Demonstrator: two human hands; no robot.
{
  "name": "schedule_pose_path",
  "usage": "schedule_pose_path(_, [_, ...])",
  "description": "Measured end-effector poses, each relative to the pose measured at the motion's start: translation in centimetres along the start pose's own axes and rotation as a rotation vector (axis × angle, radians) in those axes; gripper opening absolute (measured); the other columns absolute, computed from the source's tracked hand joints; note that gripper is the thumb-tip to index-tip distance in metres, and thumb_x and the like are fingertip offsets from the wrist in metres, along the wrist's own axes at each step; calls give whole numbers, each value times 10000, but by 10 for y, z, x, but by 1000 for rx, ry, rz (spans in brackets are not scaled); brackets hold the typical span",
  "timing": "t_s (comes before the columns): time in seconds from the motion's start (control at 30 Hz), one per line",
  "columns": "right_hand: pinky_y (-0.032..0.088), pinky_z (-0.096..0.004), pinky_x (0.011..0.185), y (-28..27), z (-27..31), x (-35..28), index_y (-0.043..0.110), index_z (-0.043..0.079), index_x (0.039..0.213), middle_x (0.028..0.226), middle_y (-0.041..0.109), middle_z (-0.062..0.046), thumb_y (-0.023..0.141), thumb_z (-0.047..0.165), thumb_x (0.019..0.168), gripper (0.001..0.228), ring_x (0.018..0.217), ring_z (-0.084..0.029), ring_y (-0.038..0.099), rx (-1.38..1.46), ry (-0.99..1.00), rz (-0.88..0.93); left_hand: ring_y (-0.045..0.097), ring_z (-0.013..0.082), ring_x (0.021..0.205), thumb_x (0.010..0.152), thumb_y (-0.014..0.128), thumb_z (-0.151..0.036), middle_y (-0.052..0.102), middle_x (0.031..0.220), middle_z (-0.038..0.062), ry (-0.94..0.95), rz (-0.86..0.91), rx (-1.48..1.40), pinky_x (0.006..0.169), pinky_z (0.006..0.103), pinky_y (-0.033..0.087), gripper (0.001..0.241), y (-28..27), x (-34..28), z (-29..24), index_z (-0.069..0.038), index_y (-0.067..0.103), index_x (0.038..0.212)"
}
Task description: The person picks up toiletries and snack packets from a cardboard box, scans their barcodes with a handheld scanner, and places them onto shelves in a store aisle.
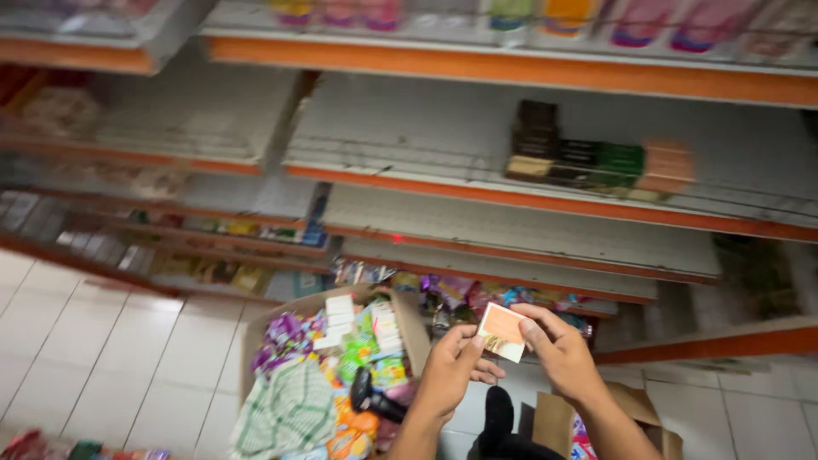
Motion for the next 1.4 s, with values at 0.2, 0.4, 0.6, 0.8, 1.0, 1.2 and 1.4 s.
schedule_pose_path(0.2, [513,-281,825,-74,10,-3,687,-8,1299,1054,725,-52,644,204,951,410,903,-109,611,192,-59,16,759,225,823,1045,565,-252,736,1006,182,85,125,-4,720,311,610,375,63,34,-3,62,572,1250])
schedule_pose_path(0.4, [545,-281,819,-151,35,4,679,11,1283,1072,738,-54,724,160,874,437,938,-117,647,-95,-104,-76,743,217,896,999,593,-203,717,1076,148,107,159,6,750,305,595,367,125,66,4,27,564,1283])
schedule_pose_path(0.6, [570,-351,917,-263,79,71,613,-33,1272,1191,715,-136,645,71,937,353,1048,-204,704,-38,-402,-427,735,177,955,989,599,-182,696,1106,99,226,91,131,768,276,579,348,161,90,6,-2,570,1285])
schedule_pose_path(0.8, [551,-354,877,-305,113,210,659,-47,1262,1155,760,-182,684,39,906,367,1054,-224,708,-516,-503,-376,712,134,932,975,660,-123,704,1042,104,211,33,273,777,247,551,292,189,105,11,25,627,1224])
schedule_pose_path(1.0, [582,-385,768,-294,105,273,634,-10,1250,1092,712,-153,716,135,864,421,911,-232,690,-364,-144,-75,684,76,942,957,662,-122,710,1066,53,250,3,288,821,242,568,296,167,108,30,-6,622,1227])
schedule_pose_path(1.2, [558,-391,864,-290,90,275,699,32,1291,1092,754,-168,614,256,1017,364,943,-272,679,-508,-103,77,730,129,858,954,668,-149,729,998,69,148,-238,239,700,253,540,262,85,92,91,-15,651,1178])
schedule_pose_path(1.4, [521,-376,938,-287,93,274,665,66,1318,1189,729,-104,607,302,969,426,1073,-197,661,-613,-241,103,737,146,801,931,674,-188,751,965,66,63,-349,212,665,269,551,281,41,71,131,-46,648,1172])
Point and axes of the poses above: each hand's wrist, its own x-axis towards the middle knuckle, its own y-axis out of the palm, z = x × y, the point moved 1 cm from there along x, towards the middle knuckle
